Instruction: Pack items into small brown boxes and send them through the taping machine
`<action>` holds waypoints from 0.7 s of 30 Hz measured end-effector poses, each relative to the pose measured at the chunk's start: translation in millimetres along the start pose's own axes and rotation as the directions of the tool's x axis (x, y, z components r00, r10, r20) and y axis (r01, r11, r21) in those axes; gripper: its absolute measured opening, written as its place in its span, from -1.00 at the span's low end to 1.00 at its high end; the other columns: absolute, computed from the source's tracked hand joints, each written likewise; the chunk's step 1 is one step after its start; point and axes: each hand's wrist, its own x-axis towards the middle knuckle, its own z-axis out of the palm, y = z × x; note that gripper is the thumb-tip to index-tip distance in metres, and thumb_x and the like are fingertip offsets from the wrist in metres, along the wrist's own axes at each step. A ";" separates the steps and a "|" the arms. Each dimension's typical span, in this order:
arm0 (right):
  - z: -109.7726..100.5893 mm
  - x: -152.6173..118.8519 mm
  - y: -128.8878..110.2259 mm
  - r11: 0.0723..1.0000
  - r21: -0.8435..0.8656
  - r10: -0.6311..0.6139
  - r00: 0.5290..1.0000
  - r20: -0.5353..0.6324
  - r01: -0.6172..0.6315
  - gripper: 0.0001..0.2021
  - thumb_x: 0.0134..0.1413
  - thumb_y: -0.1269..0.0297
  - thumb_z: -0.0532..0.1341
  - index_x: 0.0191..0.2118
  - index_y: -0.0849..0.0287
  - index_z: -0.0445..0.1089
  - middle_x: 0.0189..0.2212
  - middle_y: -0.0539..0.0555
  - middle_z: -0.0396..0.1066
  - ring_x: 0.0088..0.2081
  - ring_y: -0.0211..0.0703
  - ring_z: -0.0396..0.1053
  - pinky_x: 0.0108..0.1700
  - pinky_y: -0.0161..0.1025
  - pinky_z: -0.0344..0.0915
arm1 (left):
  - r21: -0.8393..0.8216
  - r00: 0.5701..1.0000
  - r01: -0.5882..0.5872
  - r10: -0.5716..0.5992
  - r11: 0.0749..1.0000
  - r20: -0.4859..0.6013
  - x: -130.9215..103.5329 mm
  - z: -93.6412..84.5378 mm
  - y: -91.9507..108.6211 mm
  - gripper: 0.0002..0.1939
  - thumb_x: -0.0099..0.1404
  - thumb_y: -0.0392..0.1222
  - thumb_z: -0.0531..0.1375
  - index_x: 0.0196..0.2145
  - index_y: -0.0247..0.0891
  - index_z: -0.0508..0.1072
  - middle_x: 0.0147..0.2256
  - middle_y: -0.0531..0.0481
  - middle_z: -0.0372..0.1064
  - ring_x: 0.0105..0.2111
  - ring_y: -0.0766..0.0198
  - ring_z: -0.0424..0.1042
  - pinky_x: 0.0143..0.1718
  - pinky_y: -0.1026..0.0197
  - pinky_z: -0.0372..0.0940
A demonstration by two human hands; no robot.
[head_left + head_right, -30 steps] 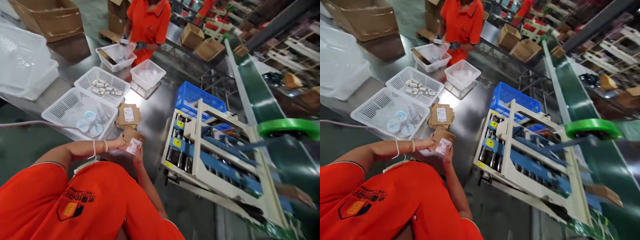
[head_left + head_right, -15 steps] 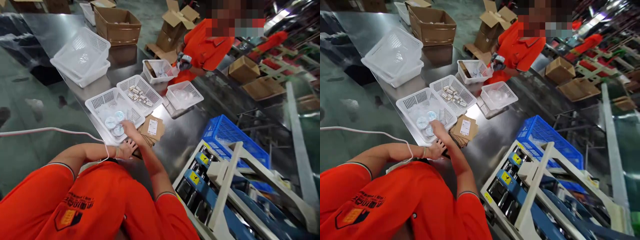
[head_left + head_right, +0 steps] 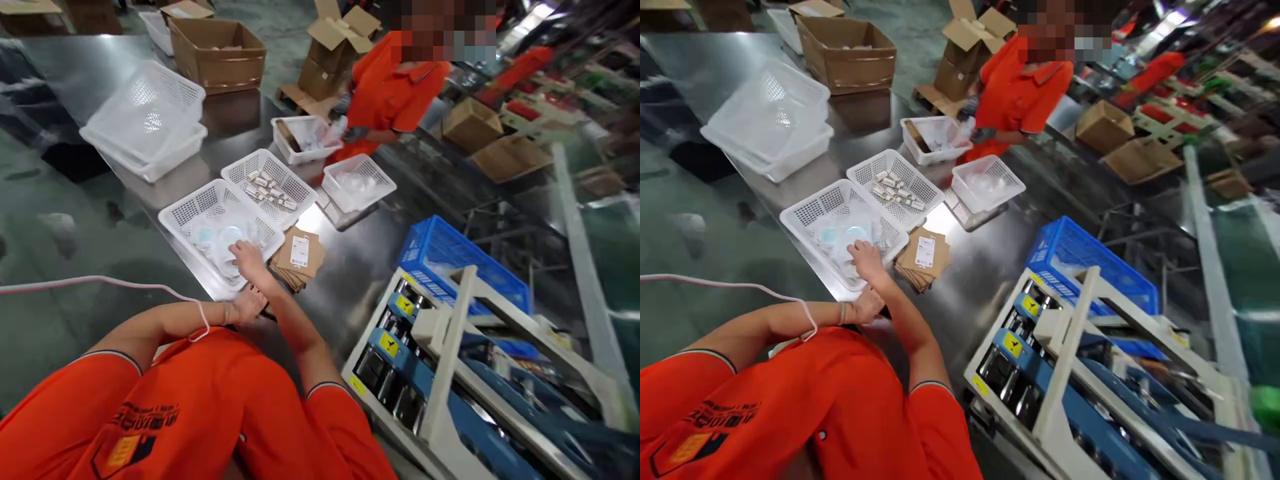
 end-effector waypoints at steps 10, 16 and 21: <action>60.1 -282.6 42.3 0.766 0.272 0.637 0.633 -0.439 -0.583 -0.76 0.51 0.40 0.21 0.08 0.10 0.62 0.03 0.29 0.66 0.16 0.19 0.60 0.33 0.12 0.53 | -0.261 0.985 -0.153 0.169 0.953 0.041 101.7 5.7 7.2 0.04 0.10 0.02 0.68 0.44 -0.41 0.52 0.28 -0.48 0.44 0.26 -0.39 0.44 0.36 -0.36 0.46; 55.1 -245.8 32.7 0.620 0.385 0.728 0.684 0.042 -0.684 -0.70 0.47 0.39 0.34 0.22 0.20 0.65 0.13 0.27 0.71 0.12 0.09 0.64 0.18 -0.14 0.56 | -0.406 0.971 -0.227 0.237 0.885 -0.025 104.9 6.8 -7.0 0.12 0.16 0.07 0.65 0.50 -0.51 0.39 0.32 -0.57 0.43 0.29 -0.41 0.43 0.42 -0.39 0.41; 33.9 -217.6 60.5 0.629 0.428 0.646 0.742 0.179 -0.650 -0.81 0.23 0.41 0.50 -0.05 0.13 0.76 -0.14 0.03 0.75 -0.14 -0.06 0.67 -0.06 -0.30 0.51 | -0.334 0.951 -0.277 0.307 0.901 0.040 92.9 2.9 -6.0 -0.36 0.21 0.05 0.61 0.12 -0.31 0.62 0.22 -0.40 0.45 0.23 -0.32 0.37 0.39 -0.41 0.37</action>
